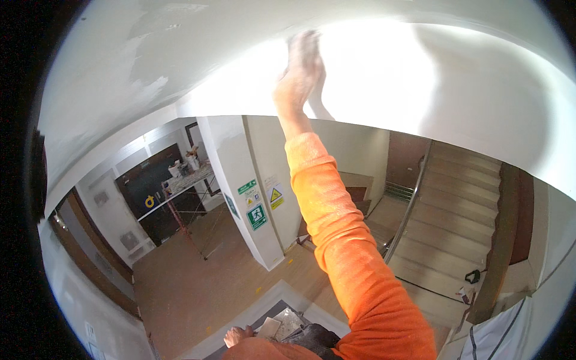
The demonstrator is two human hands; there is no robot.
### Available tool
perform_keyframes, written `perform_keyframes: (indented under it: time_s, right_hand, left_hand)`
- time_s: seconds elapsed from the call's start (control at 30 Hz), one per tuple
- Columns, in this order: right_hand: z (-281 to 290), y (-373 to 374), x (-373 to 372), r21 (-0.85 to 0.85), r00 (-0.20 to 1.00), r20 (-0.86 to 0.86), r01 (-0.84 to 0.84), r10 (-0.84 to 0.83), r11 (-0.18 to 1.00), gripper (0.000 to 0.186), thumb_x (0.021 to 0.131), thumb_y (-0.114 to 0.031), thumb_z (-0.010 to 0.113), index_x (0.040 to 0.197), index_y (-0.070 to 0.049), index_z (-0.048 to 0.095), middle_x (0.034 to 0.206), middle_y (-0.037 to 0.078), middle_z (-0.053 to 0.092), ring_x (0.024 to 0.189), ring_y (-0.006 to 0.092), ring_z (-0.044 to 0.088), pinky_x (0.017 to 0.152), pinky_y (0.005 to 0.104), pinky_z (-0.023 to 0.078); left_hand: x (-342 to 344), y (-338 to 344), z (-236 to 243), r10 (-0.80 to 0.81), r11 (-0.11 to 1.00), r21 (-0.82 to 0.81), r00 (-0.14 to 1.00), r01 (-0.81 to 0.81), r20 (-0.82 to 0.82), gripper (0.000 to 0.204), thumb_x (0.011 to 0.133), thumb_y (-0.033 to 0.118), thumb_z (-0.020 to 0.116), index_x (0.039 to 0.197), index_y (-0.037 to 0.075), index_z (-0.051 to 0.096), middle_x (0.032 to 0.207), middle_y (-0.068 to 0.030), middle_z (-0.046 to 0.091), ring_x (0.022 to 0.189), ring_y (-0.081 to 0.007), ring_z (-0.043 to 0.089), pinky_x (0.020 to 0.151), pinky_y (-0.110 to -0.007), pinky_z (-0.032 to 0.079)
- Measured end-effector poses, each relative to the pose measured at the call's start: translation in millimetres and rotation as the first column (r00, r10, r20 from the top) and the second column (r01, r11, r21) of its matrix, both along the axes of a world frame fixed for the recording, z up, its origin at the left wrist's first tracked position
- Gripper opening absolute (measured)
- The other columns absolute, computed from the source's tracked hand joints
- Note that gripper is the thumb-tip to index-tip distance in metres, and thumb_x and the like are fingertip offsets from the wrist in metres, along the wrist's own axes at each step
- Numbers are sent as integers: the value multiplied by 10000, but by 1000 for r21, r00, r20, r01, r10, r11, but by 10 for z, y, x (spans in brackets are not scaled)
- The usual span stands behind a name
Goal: The person applies filler material to a wall and ceiling joint using a putty knife, then smooths the surface with a sanding block while standing on a ladder.
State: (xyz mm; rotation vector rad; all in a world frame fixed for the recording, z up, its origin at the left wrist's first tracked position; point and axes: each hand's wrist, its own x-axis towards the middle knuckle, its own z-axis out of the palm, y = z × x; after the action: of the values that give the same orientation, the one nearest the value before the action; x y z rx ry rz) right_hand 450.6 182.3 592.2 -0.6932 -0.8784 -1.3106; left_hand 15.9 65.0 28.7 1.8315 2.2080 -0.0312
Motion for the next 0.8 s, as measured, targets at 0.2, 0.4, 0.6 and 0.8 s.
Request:
perform_keyframes:
  time_s: [0.2, 0.4, 0.6, 0.8]
  right_hand:
    - [-306, -689, -147, 217, 978, -29, -198, 209, 956, 641, 930, 77, 464, 1550, 70, 303, 1594, 260, 352, 1484, 358, 363, 1235, 436, 293]
    - [303, -1326, 278, 474, 994, -94, 96, -57, 875, 627, 875, 47, 456, 1475, 172, 320, 1437, 380, 473, 1308, 481, 519, 1155, 442, 383]
    - [494, -249, 406, 519, 953, -47, 280, -300, 808, 743, 793, 73, 475, 1522, 106, 333, 1440, 336, 505, 1332, 448, 515, 1111, 459, 412]
    - [244, 1198, -384, 323, 997, -76, 39, -15, 945, 815, 747, 84, 518, 1544, 32, 357, 1509, 301, 451, 1381, 445, 453, 1136, 485, 367]
  left_hand:
    - [-193, -46, -294, 50, 994, 96, 999, -50, -2, 545, 861, 560, 635, 905, 42, 799, 983, -183, 764, 1009, -335, 728, 878, -454, 551]
    - [39, -53, 48, 25, 999, -20, 1000, -25, -17, 553, 867, 548, 631, 958, 26, 790, 1006, -154, 767, 996, -329, 723, 904, -466, 532]
    - [-122, -28, -361, 9, 1000, 8, 999, -8, -43, 459, 901, 455, 589, 1117, 73, 723, 1091, -138, 733, 1053, -326, 687, 914, -494, 518]
    - [-813, -219, -2440, -171, 881, 325, 872, 343, -458, 452, 961, 255, 521, 1392, 136, 583, 1258, -106, 658, 1182, -335, 608, 934, -557, 502]
